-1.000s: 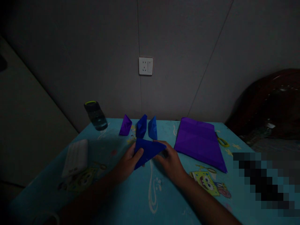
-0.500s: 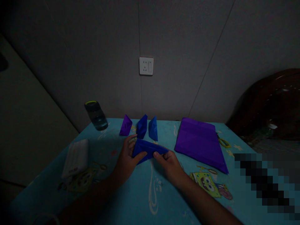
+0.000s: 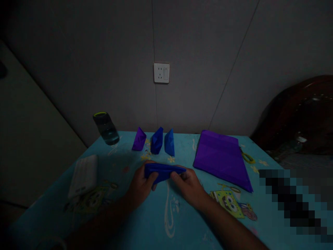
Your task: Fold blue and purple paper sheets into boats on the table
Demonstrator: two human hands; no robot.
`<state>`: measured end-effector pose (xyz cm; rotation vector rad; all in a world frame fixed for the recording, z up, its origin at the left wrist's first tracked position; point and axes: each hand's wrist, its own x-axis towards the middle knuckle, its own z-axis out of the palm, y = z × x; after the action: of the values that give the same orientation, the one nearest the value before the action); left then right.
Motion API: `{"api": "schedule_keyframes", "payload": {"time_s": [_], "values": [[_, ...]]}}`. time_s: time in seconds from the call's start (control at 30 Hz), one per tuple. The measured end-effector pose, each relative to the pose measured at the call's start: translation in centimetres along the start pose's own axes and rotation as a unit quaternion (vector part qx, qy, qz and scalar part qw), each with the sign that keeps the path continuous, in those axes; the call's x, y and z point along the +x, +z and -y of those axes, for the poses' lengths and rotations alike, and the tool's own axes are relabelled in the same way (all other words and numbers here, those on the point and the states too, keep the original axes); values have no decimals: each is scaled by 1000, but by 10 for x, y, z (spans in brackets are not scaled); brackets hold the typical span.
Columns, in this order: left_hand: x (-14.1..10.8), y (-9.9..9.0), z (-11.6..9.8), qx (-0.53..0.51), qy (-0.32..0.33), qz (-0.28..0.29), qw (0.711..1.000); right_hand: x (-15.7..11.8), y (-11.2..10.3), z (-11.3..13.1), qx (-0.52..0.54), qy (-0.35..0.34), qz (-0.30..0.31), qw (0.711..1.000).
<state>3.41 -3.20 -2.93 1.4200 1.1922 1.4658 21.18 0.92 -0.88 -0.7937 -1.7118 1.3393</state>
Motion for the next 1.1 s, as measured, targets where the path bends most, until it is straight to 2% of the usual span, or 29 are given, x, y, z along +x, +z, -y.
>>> {"api": "schedule_keyframes", "payload": {"time_s": [0.1, 0.33, 0.47, 0.7, 0.77, 0.93, 1.03, 1.1], "values": [[-1, 2, 1, -4, -42, -9, 999, -1, 1, -1, -43, -19, -20, 999], [-3, 7, -7, 63, -80, -17, 995, -2, -3, 7, -106, -37, -15, 994], [1, 5, -14, 72, -114, -28, 990, -2, -4, 9, -115, -13, 23, 993], [2, 6, -15, 47, -130, -29, 990, -4, -1, 9, -97, 18, 7, 995], [3, 7, -13, 31, -145, -35, 988, -4, 0, 4, -95, 0, 1, 995], [5, 8, -12, -27, -206, -60, 976, -3, 9, -5, -157, -120, 5, 980], [3, 10, -13, -42, -185, -46, 981, -5, 17, -5, -176, -130, 7, 976], [3, 10, -13, -29, -144, -36, 988, -7, 21, -5, -174, -123, 17, 977]]}}
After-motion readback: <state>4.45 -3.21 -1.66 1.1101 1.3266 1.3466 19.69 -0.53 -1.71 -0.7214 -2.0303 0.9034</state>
